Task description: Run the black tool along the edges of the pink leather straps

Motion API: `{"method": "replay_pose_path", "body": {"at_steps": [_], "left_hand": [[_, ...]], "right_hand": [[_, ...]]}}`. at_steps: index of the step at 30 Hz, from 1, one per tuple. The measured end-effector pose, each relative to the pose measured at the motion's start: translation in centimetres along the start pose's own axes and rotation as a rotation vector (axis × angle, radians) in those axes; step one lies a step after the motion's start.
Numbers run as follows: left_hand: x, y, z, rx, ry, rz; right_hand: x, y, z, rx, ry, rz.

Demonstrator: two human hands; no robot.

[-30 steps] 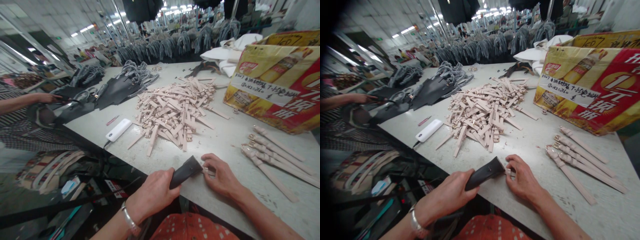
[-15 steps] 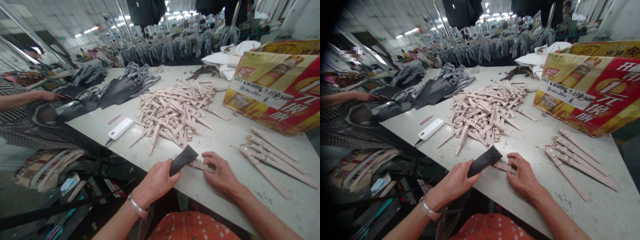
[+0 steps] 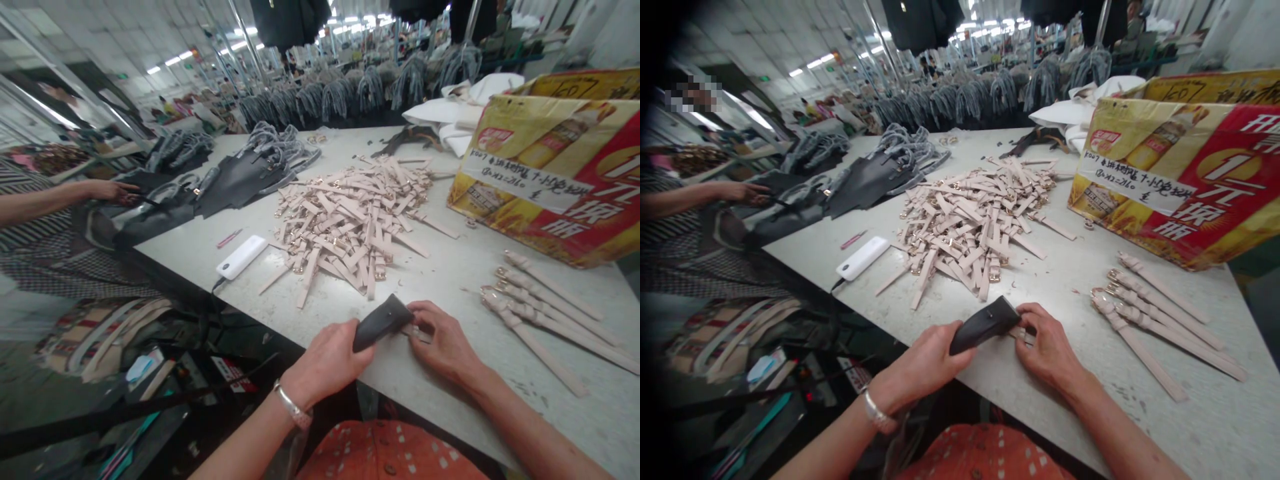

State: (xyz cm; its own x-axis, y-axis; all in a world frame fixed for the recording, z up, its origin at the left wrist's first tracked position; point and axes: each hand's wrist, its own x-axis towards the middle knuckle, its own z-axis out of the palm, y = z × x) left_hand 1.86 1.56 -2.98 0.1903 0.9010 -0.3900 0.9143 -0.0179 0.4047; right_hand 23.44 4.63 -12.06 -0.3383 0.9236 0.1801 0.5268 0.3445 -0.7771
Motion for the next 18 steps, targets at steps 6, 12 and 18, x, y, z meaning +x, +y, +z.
{"method": "replay_pose_path", "body": {"at_steps": [6, 12, 18], "left_hand": [[-0.6, -2.4, -0.9, -0.006, 0.054, -0.024], [-2.4, -2.8, -0.8, 0.035, 0.001, -0.029], [-0.2, -0.9, -1.4, -0.034, -0.031, -0.01]], "right_hand": [[-0.1, -0.1, 0.1, -0.022, 0.011, -0.027], [-0.2, 0.1, 0.3, 0.018, 0.005, -0.013], [-0.1, 0.2, 0.3, 0.075, 0.0, 0.009]]}}
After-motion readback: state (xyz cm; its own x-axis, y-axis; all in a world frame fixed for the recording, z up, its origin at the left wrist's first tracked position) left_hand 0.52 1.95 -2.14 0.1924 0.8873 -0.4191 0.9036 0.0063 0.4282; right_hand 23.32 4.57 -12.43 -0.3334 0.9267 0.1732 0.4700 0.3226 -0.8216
